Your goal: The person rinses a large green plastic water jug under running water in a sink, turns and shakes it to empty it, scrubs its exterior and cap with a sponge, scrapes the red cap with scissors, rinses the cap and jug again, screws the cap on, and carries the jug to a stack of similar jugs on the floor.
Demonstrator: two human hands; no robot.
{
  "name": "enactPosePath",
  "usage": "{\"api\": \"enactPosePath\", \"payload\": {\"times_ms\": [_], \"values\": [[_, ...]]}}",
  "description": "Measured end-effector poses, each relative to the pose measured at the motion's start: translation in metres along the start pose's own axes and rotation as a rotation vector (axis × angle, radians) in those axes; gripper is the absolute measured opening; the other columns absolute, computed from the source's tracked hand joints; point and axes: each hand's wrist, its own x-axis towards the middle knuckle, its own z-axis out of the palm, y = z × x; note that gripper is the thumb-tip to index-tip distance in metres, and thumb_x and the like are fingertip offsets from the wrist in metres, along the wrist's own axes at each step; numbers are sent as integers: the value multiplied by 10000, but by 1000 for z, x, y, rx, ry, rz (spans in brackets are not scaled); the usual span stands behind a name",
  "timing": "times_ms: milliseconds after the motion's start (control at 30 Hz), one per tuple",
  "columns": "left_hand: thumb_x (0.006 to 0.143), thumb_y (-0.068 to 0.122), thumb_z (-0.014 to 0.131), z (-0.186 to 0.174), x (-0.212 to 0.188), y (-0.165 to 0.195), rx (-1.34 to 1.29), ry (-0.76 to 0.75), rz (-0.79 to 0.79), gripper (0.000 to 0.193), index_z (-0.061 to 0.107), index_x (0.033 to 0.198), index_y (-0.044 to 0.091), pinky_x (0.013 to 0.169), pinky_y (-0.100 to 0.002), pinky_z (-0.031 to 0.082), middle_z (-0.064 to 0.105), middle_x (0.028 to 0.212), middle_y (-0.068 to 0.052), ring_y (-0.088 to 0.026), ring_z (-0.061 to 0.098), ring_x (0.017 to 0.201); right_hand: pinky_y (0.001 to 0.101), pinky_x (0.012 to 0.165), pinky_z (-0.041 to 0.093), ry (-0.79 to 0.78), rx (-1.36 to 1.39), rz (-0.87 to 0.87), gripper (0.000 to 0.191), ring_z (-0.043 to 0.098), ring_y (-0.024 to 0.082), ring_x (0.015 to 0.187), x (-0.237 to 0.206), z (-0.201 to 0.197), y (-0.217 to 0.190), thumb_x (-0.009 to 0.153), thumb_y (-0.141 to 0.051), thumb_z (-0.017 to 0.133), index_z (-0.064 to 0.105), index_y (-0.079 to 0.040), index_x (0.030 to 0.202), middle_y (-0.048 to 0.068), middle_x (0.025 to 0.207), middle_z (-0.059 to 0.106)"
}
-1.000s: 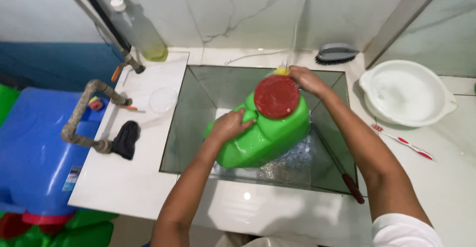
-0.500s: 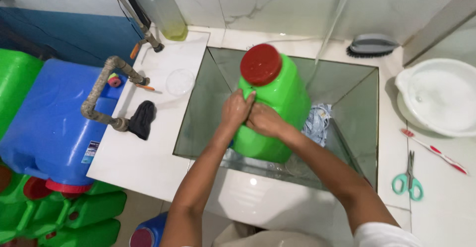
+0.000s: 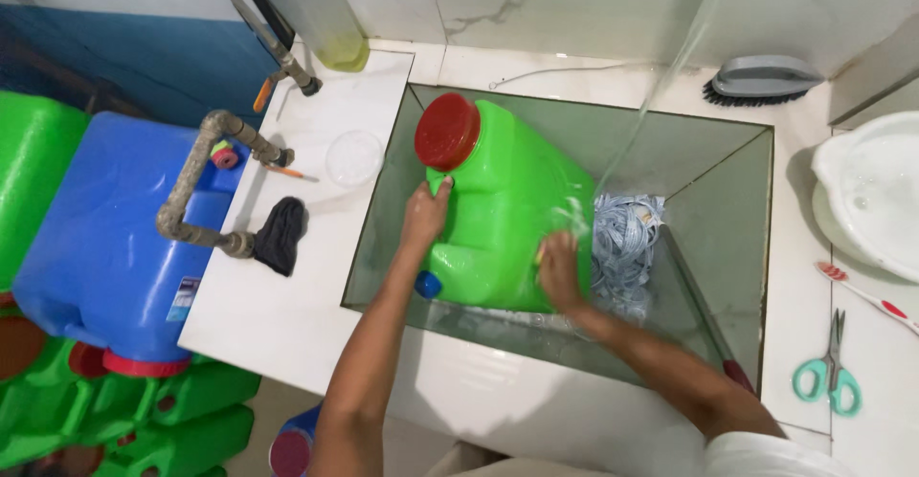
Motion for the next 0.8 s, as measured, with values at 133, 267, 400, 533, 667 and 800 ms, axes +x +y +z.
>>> {"api": "enactPosePath", "payload": {"times_ms": [133,267,400,533,667,800], "values": [[980,528,585,3,-3,-4,22,-47,-67,654,638,1082,-116,908,-566,505,651,1048,-407,-553,625,1057,502,1025,412,-59,37,-246,110,558,346,1075,22,28,1,909,19,495,557,-33,982,180,1086,601],[987,499,580,-7,-13,7,21,-79,-26,604,655,1053,-96,860,-579,501,662,987,-393,-559,634,989,503,1094,406,283,105,-95,364,531,391,1186,141,25,52,897,25,436,549,36,1243,234,1243,583],[971,487,550,-20,-10,9,-86,-205,-386,601,587,1095,-100,737,-585,562,678,876,-379,-560,729,798,497,1076,396,167,-2,193,363,500,435,1242,58,-11,69,1077,-122,425,466,47,1395,258,1339,527],[989,495,586,-8,1,-5,-17,-128,-150,605,607,1066,-105,749,-569,548,657,885,-374,-549,685,835,527,1156,340,-19,-125,-176,477,428,488,1370,10,20,26,1146,-212,333,324,66,1534,298,1503,438],[975,500,616,8,0,-18,59,-115,1,600,641,986,-100,765,-568,518,653,833,-388,-553,655,857,502,980,348,253,-83,-129,418,425,408,1173,136,23,74,1131,-238,341,337,57,1426,240,1319,429],[970,504,608,2,-1,-17,20,-113,-37,601,635,988,-96,750,-563,521,649,836,-381,-548,666,830,422,549,420,251,268,489,231,492,193,653,112,-20,126,1029,-200,448,506,19,1072,85,788,499]]}}
